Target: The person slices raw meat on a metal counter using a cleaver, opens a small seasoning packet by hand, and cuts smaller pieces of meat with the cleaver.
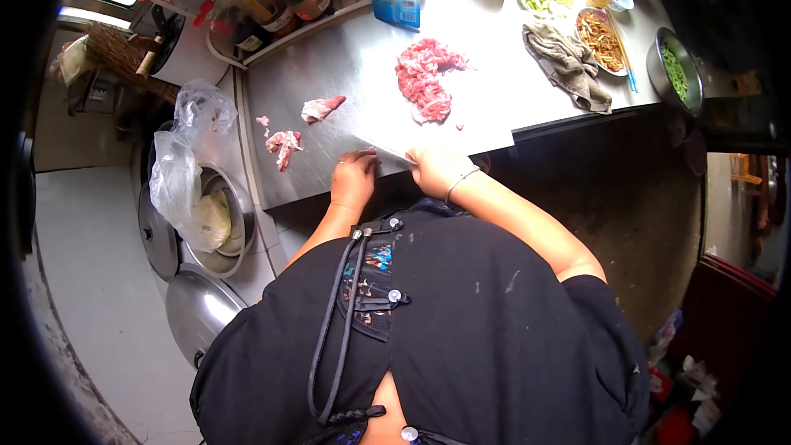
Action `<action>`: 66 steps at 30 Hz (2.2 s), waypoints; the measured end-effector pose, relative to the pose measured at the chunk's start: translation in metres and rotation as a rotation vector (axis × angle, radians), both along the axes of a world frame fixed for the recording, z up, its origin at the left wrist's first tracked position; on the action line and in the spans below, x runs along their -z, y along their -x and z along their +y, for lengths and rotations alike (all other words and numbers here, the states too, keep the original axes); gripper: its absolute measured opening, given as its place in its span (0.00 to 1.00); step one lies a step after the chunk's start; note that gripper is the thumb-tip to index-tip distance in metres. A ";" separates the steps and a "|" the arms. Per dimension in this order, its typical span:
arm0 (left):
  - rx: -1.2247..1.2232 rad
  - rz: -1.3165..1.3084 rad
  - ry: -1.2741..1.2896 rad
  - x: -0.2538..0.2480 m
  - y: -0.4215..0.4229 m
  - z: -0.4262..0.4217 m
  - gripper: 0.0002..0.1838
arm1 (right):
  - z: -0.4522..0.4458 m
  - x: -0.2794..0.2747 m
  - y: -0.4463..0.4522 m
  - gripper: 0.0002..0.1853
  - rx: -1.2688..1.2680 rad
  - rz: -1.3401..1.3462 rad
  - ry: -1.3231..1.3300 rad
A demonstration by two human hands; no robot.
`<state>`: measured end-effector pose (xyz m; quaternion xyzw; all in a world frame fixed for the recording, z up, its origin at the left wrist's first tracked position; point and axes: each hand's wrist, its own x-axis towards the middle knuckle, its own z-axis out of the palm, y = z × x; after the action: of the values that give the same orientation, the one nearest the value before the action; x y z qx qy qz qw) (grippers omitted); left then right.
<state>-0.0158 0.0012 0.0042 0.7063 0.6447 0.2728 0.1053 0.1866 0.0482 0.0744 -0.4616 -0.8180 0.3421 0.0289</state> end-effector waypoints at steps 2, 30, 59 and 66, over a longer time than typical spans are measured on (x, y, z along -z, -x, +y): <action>-0.054 -0.042 -0.008 -0.005 -0.003 -0.002 0.06 | -0.007 0.000 -0.003 0.14 -0.054 0.015 -0.061; -0.099 0.159 0.246 0.017 0.006 -0.004 0.07 | 0.006 0.006 0.045 0.12 -0.176 -0.174 0.112; -0.105 0.060 0.052 0.001 0.006 -0.009 0.07 | -0.011 0.007 0.004 0.11 -0.112 -0.052 0.010; -0.120 0.054 0.014 0.012 0.008 -0.006 0.08 | -0.008 0.009 0.021 0.11 -0.101 -0.101 0.043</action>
<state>-0.0236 -0.0044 -0.0082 0.6726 0.6904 0.2552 0.0760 0.1660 0.0405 0.0654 -0.4369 -0.8331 0.3370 -0.0396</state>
